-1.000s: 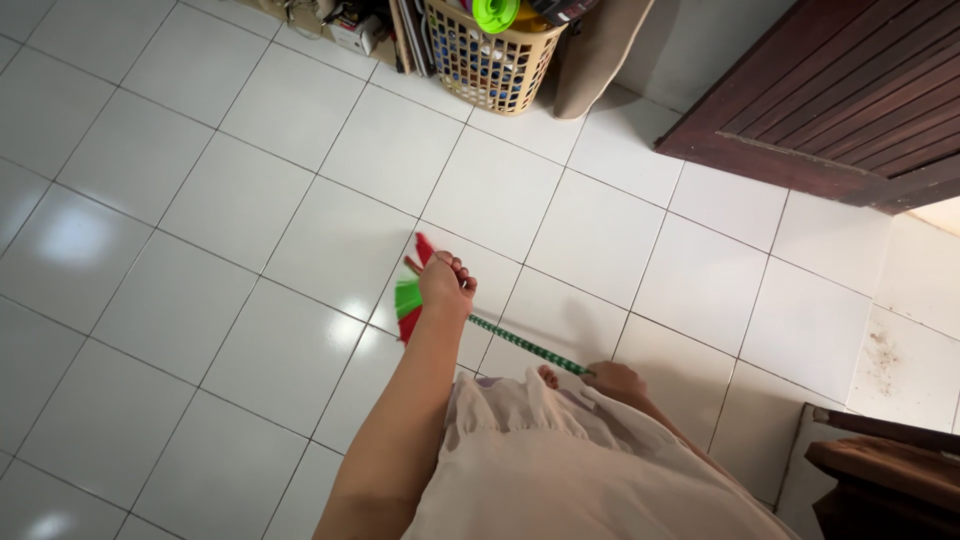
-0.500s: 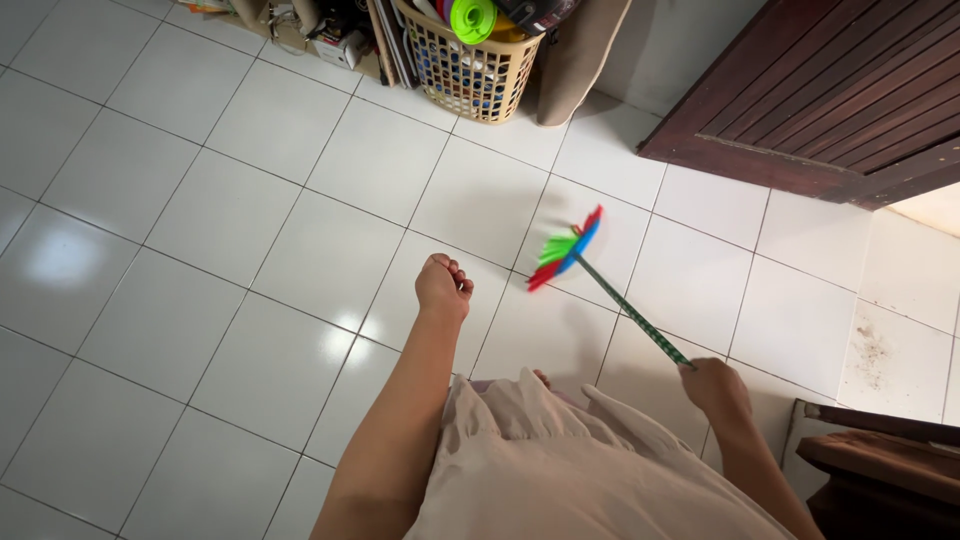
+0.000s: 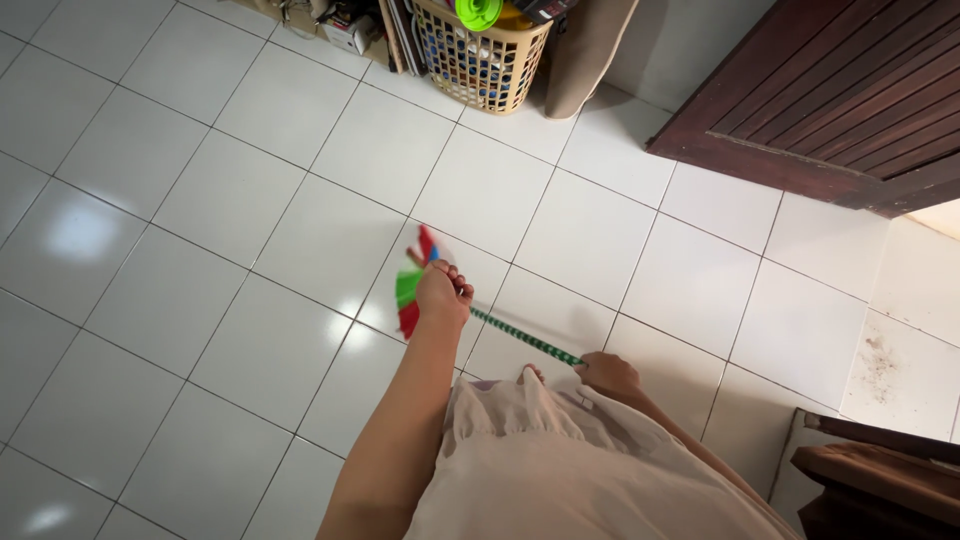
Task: Sweep the floor using a colorful feather duster.
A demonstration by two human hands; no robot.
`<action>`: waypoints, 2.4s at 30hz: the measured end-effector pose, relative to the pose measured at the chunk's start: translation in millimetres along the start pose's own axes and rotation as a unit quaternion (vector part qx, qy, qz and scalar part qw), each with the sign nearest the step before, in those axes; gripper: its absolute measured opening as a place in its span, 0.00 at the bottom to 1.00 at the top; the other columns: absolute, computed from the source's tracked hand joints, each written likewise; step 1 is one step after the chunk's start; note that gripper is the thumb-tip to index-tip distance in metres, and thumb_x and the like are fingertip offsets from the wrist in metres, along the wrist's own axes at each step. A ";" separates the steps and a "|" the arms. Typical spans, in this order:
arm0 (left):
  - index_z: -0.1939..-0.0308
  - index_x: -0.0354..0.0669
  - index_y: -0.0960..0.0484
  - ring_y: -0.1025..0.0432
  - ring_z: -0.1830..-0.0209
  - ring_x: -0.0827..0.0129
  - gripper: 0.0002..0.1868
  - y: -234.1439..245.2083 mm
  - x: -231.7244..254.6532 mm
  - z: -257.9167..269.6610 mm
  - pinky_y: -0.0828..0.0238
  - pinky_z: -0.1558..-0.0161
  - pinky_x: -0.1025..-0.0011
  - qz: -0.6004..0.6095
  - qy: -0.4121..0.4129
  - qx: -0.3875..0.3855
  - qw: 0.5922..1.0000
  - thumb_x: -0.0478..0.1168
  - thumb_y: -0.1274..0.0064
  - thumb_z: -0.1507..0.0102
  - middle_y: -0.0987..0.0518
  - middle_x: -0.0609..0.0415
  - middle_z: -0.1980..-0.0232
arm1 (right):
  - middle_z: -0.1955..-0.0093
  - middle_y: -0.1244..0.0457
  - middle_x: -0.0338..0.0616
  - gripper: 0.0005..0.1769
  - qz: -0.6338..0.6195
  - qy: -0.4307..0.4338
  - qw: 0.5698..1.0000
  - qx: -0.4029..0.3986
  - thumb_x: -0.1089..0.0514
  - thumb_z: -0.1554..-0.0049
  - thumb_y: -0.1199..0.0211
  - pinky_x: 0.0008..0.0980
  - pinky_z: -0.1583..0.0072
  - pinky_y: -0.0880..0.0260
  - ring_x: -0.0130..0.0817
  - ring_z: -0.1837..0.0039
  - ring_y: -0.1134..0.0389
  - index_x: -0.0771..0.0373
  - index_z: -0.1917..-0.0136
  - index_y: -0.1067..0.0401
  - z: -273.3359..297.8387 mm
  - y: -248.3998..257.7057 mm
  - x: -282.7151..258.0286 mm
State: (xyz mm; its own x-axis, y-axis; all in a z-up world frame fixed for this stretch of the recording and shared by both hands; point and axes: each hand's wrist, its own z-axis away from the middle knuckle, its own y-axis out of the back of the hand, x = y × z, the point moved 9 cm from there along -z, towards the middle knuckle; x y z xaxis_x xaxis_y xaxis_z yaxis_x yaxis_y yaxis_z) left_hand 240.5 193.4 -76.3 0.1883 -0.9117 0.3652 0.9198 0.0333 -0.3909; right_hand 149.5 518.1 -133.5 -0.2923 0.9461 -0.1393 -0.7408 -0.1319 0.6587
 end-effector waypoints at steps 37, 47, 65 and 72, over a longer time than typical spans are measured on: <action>0.73 0.52 0.35 0.42 0.76 0.74 0.12 158.0 20.4 34.9 0.42 0.69 0.73 0.176 -0.093 0.084 0.976 0.35 0.65 0.34 0.36 0.63 0.75 | 0.59 0.27 0.49 0.22 0.032 0.179 0.979 -0.093 0.40 0.40 0.41 0.38 0.53 0.30 0.37 0.59 0.29 0.55 0.44 0.18 9.5 -23.6 -99.8; 0.72 0.48 0.35 0.43 0.75 0.73 0.11 264.9 31.2 103.7 0.42 0.68 0.70 0.268 -0.138 0.168 0.939 0.31 0.67 0.37 0.36 0.61 0.74 | 0.64 0.31 0.49 0.19 0.159 0.324 0.916 -0.174 0.47 0.37 0.43 0.44 0.54 0.33 0.43 0.60 0.32 0.61 0.57 0.21 111.9 -78.4 -237.5; 0.73 0.51 0.35 0.42 0.76 0.73 0.12 332.8 3.6 136.7 0.43 0.69 0.71 0.266 -0.146 0.110 0.946 0.33 0.65 0.36 0.36 0.62 0.75 | 0.52 0.27 0.44 0.14 0.222 0.217 0.946 -0.100 0.46 0.40 0.43 0.44 0.48 0.27 0.43 0.49 0.26 0.48 0.45 0.22 118.2 -134.1 -147.4; 0.74 0.50 0.35 0.42 0.76 0.73 0.13 343.3 -20.2 156.0 0.41 0.69 0.71 0.218 -0.118 0.125 0.961 0.35 0.67 0.34 0.36 0.62 0.76 | 0.52 0.28 0.45 0.18 0.214 0.233 0.948 -0.035 0.43 0.37 0.44 0.47 0.49 0.29 0.46 0.49 0.28 0.54 0.50 0.20 149.3 -152.1 -141.3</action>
State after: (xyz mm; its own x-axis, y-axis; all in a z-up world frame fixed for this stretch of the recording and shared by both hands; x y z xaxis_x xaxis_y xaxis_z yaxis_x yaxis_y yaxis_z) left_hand 606.2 287.2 -86.1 0.6206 -0.6709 0.4059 0.7838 0.5155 -0.3462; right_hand 393.8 448.6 -103.6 -0.7984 0.5707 -0.1921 -0.5278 -0.5095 0.6796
